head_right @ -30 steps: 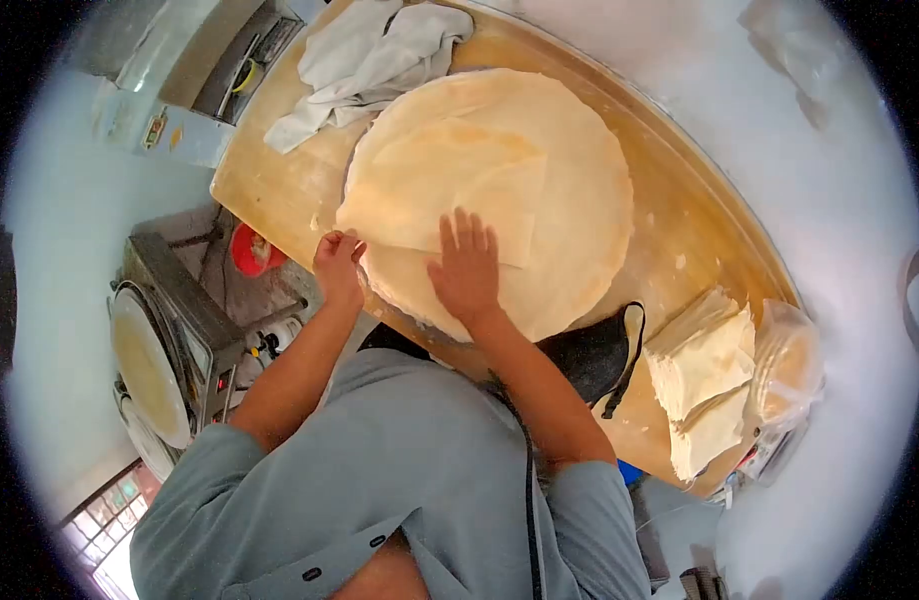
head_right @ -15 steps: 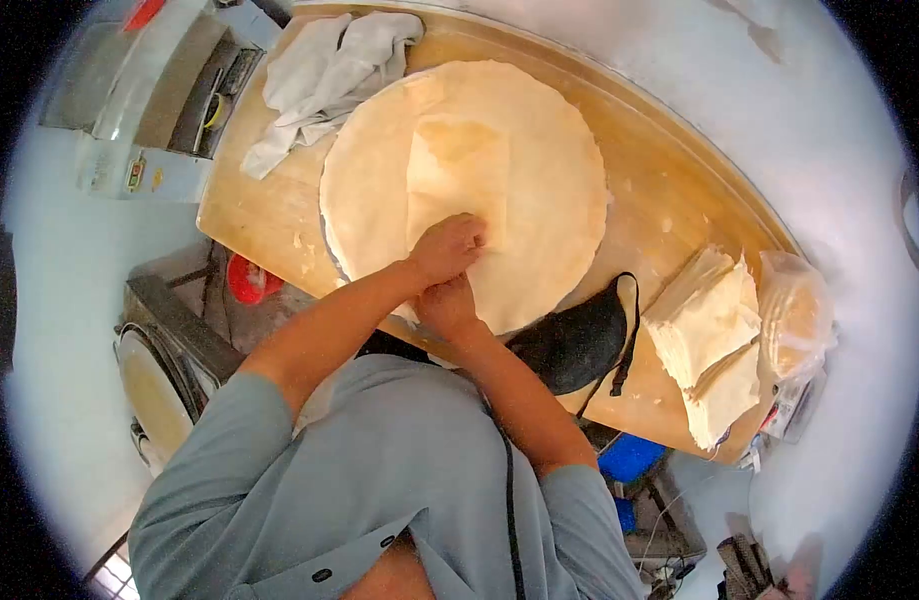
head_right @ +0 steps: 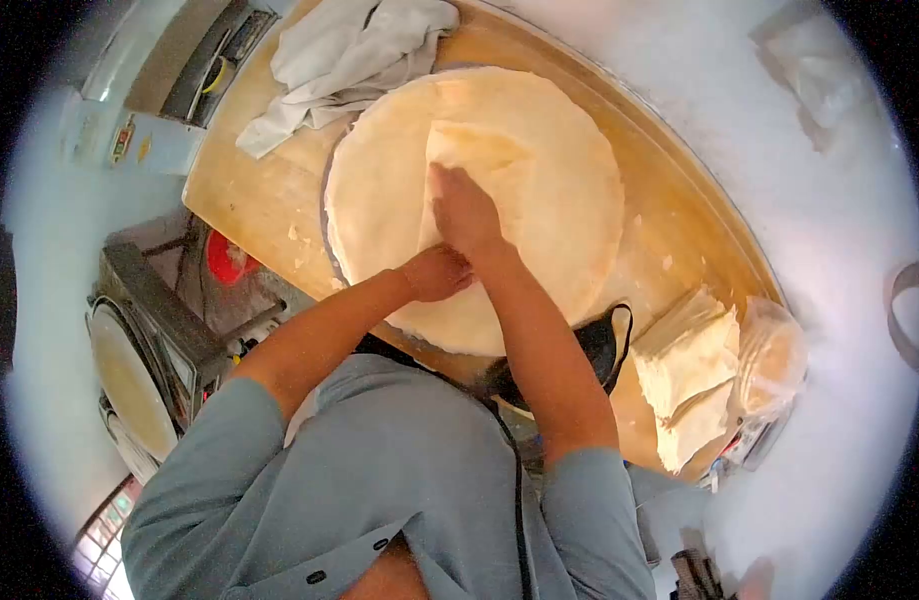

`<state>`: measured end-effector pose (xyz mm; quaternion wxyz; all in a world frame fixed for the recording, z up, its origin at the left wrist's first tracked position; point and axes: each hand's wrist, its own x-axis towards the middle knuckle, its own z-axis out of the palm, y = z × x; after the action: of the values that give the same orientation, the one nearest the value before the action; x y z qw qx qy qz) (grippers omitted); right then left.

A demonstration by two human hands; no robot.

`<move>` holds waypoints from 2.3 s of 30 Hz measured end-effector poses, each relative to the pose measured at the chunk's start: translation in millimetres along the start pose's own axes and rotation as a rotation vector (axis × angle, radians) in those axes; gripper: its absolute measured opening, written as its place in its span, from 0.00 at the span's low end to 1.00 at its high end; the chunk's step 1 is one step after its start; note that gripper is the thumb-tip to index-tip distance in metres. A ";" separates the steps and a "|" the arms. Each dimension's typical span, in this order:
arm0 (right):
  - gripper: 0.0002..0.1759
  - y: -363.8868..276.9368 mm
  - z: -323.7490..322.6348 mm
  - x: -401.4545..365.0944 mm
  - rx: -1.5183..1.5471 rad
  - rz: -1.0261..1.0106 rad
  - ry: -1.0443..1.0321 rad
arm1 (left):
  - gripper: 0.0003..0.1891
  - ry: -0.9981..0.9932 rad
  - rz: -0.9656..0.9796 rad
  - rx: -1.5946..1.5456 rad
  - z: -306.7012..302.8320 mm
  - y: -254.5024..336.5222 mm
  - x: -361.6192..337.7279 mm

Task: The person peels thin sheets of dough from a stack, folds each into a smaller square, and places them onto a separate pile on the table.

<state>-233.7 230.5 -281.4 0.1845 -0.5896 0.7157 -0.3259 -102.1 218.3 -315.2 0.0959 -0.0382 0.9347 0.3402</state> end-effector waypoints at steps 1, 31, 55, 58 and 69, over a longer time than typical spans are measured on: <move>0.20 9.1 9.4 15.3 -0.060 0.101 -0.088 | 0.17 0.009 -0.013 -0.008 0.3 0.3 -1.6; 0.19 24.5 -63.3 -80.3 0.783 1.034 -0.003 | 0.30 0.756 -0.329 -0.099 -42.6 -32.3 -8.9; 0.25 222.3 -264.6 -477.6 0.851 0.854 0.988 | 0.20 0.644 -0.606 -0.654 18.3 57.7 -147.3; 0.26 222.7 -253.5 -483.7 0.921 0.909 0.956 | 0.20 0.568 -0.618 -0.621 20.8 54.9 -157.1; 0.26 225.3 -248.2 -497.7 0.806 0.812 0.883 | 0.19 0.539 -0.690 -0.536 14.6 59.9 -160.0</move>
<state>-439.8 793.0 -316.7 0.1877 0.0235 0.7103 -0.6780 48.5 274.5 -255.7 -0.0550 -0.4540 0.7391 0.4946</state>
